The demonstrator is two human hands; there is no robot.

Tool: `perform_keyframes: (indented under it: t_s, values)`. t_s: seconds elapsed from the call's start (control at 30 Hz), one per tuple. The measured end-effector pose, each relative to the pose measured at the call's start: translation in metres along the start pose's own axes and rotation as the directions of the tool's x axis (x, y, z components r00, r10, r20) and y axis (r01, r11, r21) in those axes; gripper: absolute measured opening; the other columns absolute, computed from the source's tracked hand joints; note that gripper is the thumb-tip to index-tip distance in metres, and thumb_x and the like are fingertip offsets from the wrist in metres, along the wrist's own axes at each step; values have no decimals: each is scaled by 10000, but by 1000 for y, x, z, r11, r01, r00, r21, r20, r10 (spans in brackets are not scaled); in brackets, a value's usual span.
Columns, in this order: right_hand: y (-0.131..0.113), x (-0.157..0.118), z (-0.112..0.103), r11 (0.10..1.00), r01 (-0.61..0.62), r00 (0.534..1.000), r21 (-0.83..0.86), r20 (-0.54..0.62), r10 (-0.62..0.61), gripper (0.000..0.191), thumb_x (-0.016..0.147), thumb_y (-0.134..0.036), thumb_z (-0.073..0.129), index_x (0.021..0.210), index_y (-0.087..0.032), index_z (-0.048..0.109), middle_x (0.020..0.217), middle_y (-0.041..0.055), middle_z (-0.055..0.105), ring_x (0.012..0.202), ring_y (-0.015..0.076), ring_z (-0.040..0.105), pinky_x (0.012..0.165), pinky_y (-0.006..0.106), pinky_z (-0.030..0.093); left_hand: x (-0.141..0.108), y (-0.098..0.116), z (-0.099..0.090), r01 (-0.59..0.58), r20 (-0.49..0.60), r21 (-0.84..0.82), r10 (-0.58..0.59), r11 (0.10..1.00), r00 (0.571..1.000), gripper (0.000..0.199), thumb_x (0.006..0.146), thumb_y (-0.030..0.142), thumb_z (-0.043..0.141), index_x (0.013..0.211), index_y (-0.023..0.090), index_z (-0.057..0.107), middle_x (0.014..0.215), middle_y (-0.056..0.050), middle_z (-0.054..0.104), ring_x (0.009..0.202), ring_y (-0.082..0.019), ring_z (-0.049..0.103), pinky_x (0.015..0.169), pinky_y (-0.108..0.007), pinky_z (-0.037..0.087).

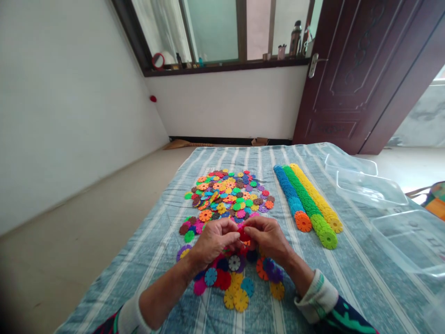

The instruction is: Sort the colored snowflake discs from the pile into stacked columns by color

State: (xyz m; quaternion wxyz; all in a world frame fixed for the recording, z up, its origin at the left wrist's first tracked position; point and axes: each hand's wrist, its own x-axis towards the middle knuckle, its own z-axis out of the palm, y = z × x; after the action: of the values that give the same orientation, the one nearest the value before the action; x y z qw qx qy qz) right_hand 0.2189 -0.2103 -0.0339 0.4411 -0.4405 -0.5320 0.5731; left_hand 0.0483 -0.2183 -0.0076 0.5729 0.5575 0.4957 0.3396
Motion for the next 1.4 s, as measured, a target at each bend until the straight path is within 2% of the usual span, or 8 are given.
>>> perform_keyframes:
  t_s: [0.17, 0.3, 0.37, 0.53, 0.77, 0.9, 1.07, 1.4]
  values:
    - [-1, 7, -16, 998, 59, 979, -16, -196, -61, 373, 647, -527, 748, 767, -177, 707, 564, 6, 674, 411, 117, 556, 406, 231, 430, 9, 4, -24, -130, -123, 298, 173, 946, 977, 124, 773, 292, 596, 720, 180, 601, 655, 0, 667, 612, -144, 626, 606, -254, 484]
    - [7, 14, -27, 999, 33, 942, 9, -335, -28, 448, 584, -566, 774, 777, -171, 689, 569, 13, 677, 393, 129, 560, 394, 251, 451, 21, 4, -53, -124, -273, 639, 375, 759, 886, 91, 803, 242, 547, 780, 194, 621, 808, -32, 691, 788, -186, 641, 767, -296, 496]
    - [10, 15, -30, 1000, 27, 936, 17, -353, -19, 459, 572, -567, 779, 783, -171, 683, 580, 14, 682, 389, 130, 561, 392, 255, 457, 26, 2, -64, -99, -237, 755, 411, 648, 880, 104, 800, 207, 544, 842, 201, 638, 936, -62, 702, 914, -213, 637, 878, -326, 481]
    - [11, 17, -30, 999, 28, 930, 31, -367, -15, 422, 586, -530, 769, 780, -168, 673, 536, -10, 655, 379, 119, 559, 380, 224, 430, 32, -3, -72, -153, 5, 882, 315, 445, 949, 146, 761, 231, 607, 888, 203, 672, 1057, -77, 692, 1076, -256, 599, 1010, -368, 427]
    - [11, 23, -29, 998, 63, 938, -26, -340, -68, 269, 673, -440, 682, 739, -182, 646, 493, -44, 608, 370, 100, 544, 376, 198, 393, 37, -10, -66, -200, 71, 894, 316, 401, 946, 335, 837, 297, 513, 1099, 154, 665, 1286, -147, 627, 1224, -287, 550, 1086, -424, 381]
    - [11, 26, -29, 997, 71, 938, -17, -338, -72, 254, 674, -433, 673, 732, -188, 636, 487, -51, 598, 371, 105, 545, 377, 200, 394, 37, -10, -58, -235, 108, 892, 322, 387, 941, 365, 837, 319, 502, 1110, 141, 665, 1249, -153, 657, 1202, -288, 574, 1084, -424, 390]
    - [12, 27, -29, 998, 64, 944, -6, -323, -62, 250, 676, -430, 667, 742, -191, 637, 491, -50, 604, 363, 105, 530, 369, 206, 385, 32, -8, -51, -309, 156, 843, 349, 440, 924, 390, 810, 350, 521, 1103, 138, 666, 1206, -150, 682, 1139, -282, 620, 1031, -403, 451]
    - [18, 27, -31, 997, 69, 942, -41, -326, -79, 237, 694, -424, 663, 753, -195, 648, 514, -46, 619, 372, 108, 546, 370, 205, 375, 31, -4, -62, -298, 137, 868, 386, 398, 912, 330, 729, 222, 534, 1015, 181, 692, 1077, -88, 736, 1036, -260, 668, 957, -377, 505]
